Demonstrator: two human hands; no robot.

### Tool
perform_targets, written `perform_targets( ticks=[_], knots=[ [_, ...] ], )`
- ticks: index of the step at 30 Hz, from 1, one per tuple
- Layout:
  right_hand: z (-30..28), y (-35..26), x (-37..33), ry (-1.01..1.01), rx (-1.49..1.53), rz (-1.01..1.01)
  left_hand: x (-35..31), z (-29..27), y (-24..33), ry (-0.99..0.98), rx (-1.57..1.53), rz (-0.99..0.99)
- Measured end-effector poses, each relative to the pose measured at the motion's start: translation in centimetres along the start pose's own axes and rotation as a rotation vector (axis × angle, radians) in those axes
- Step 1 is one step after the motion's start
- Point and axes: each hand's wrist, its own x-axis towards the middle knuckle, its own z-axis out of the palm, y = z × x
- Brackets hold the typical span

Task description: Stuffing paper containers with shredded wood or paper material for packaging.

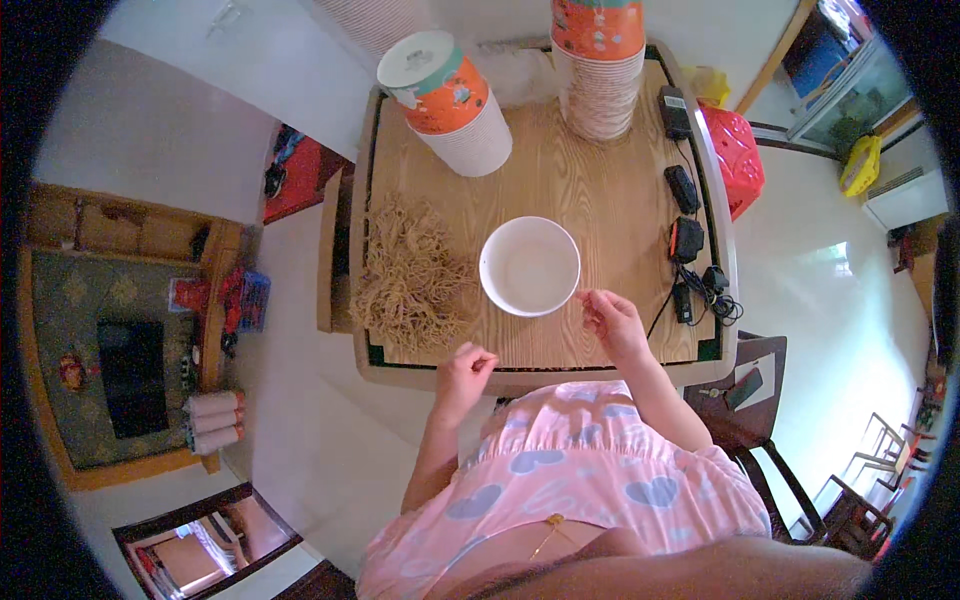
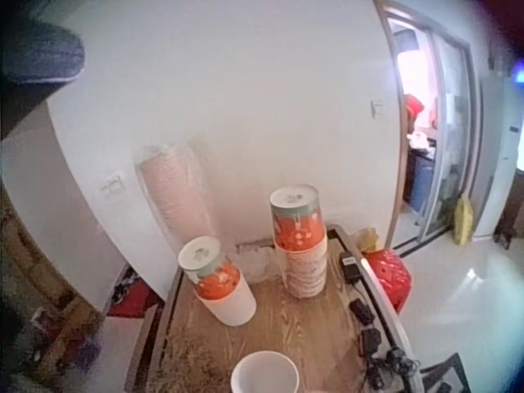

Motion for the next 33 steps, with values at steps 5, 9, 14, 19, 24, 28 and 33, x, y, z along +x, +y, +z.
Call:
perform_targets(
  ticks=[5,9,14,19,24,28,33],
  knots=[
    [0.0,-0.1,0.3,-0.017,-0.192,-0.138,0.1,-0.6,-2.4,-0.039,0.036,-0.052],
    [0.3,-0.2,0.2,0.008,-0.249,-0.168,0.0,-1.1,-4.9,-0.119,0.166,-0.147],
    [0.8,0.3,0.1,-0.040,-0.555,-0.343,0.2,-1.5,-5.3,-0.167,0.408,-0.164],
    [1.9,2.5,-0.2,-0.119,-0.574,-0.350,4.0,0.5,5.1,-0.057,-0.373,0.178],
    [3.0,2.7,-0.5,-0.094,-0.624,-0.472,5.9,4.1,7.5,-0.273,-1.060,-0.128],
    [1.9,2.3,-0.8,-0.006,-0.463,-0.381,5.6,5.0,6.2,-0.122,-0.856,-0.160],
    [-0.2,1.7,0.2,0.043,-0.491,-0.331,5.4,3.9,6.0,-0.165,-0.917,-0.401]
  ],
)
